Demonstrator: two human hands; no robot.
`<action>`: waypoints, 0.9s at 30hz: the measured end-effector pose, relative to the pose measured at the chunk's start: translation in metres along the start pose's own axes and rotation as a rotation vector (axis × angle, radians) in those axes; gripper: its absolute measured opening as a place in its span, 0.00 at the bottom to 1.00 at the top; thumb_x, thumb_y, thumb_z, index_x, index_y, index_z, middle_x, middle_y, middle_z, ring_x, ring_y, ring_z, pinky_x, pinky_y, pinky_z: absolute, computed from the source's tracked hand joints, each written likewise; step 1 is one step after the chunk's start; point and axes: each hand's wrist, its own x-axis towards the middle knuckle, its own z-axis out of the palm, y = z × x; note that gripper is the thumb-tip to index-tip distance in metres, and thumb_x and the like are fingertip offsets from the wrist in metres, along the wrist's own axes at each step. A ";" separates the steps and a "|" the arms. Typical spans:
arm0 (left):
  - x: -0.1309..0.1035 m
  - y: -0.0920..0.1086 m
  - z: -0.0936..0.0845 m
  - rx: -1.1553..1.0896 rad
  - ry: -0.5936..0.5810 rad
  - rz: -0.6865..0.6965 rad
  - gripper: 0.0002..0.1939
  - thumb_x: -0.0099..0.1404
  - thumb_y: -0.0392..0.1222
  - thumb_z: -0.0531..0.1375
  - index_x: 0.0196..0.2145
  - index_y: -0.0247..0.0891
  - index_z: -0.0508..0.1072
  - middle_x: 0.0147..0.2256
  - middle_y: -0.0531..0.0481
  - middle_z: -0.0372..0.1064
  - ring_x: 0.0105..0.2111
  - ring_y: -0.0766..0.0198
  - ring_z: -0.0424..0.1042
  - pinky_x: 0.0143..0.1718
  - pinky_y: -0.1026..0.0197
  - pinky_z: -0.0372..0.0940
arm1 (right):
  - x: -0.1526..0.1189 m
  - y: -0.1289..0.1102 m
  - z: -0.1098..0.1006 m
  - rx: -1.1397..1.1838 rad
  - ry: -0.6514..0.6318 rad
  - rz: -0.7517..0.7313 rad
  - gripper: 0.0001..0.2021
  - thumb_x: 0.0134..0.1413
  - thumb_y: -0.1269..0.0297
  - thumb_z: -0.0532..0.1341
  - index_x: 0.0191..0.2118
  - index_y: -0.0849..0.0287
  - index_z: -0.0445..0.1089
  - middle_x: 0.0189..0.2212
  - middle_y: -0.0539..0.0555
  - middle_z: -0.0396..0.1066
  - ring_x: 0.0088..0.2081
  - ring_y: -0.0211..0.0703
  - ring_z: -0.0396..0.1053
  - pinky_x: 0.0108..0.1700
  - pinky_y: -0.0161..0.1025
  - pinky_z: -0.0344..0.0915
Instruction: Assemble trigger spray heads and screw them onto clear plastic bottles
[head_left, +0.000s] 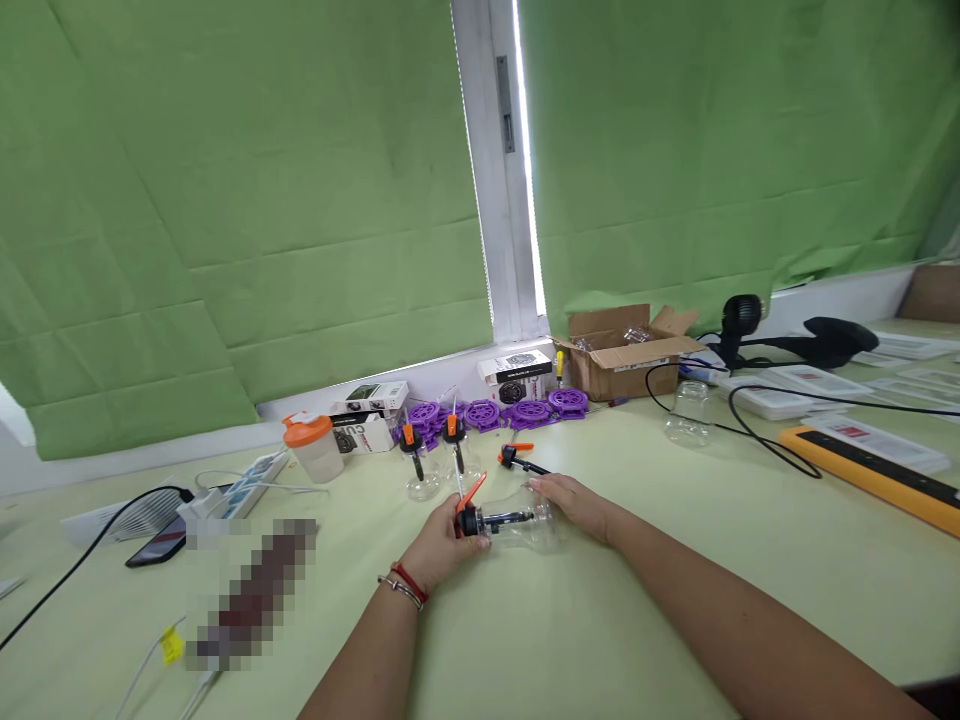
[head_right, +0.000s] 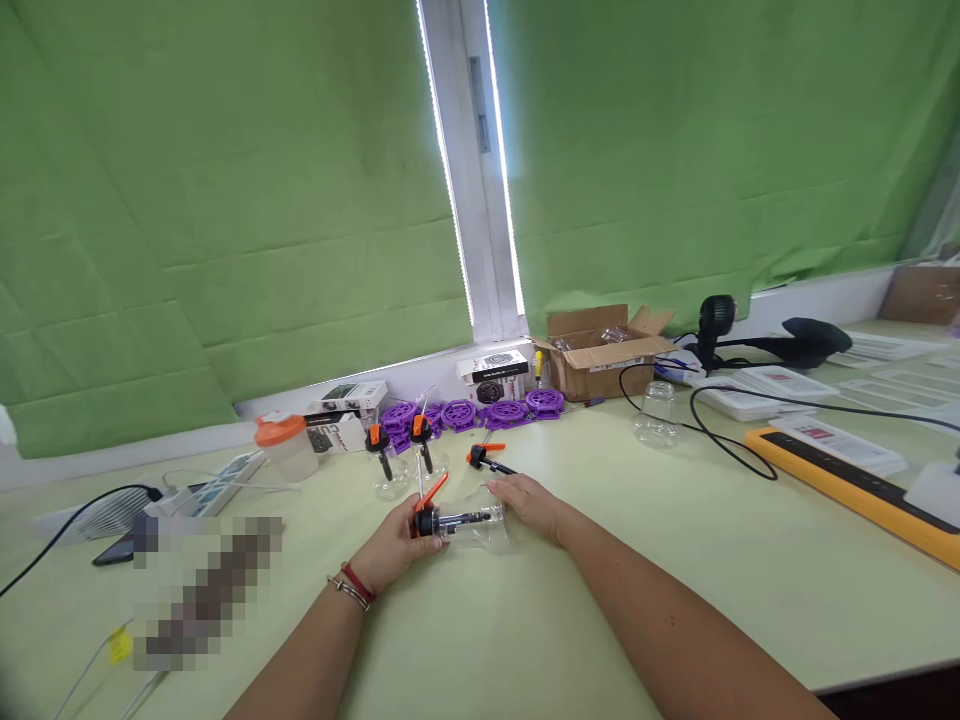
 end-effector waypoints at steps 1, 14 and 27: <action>0.000 0.000 0.000 0.013 0.004 0.002 0.21 0.46 0.40 0.68 0.33 0.36 0.61 0.30 0.56 0.58 0.31 0.69 0.60 0.35 0.63 0.58 | -0.001 0.000 0.000 0.002 -0.026 0.001 0.25 0.51 0.42 0.52 0.28 0.62 0.70 0.29 0.54 0.69 0.37 0.46 0.63 0.46 0.42 0.57; 0.001 -0.003 -0.001 0.058 0.031 0.008 0.20 0.47 0.41 0.67 0.35 0.36 0.62 0.29 0.57 0.57 0.29 0.70 0.59 0.33 0.64 0.57 | -0.006 0.014 -0.016 -0.038 -0.221 -0.176 0.47 0.27 0.58 0.73 0.56 0.57 0.52 0.53 0.60 0.57 0.51 0.49 0.59 0.54 0.48 0.55; 0.002 -0.007 -0.002 -0.043 0.014 0.000 0.21 0.45 0.42 0.68 0.33 0.37 0.62 0.29 0.57 0.59 0.32 0.67 0.62 0.36 0.62 0.58 | -0.006 0.006 -0.016 -0.045 -0.184 -0.168 0.35 0.30 0.61 0.72 0.48 0.59 0.59 0.44 0.55 0.62 0.43 0.42 0.63 0.50 0.45 0.60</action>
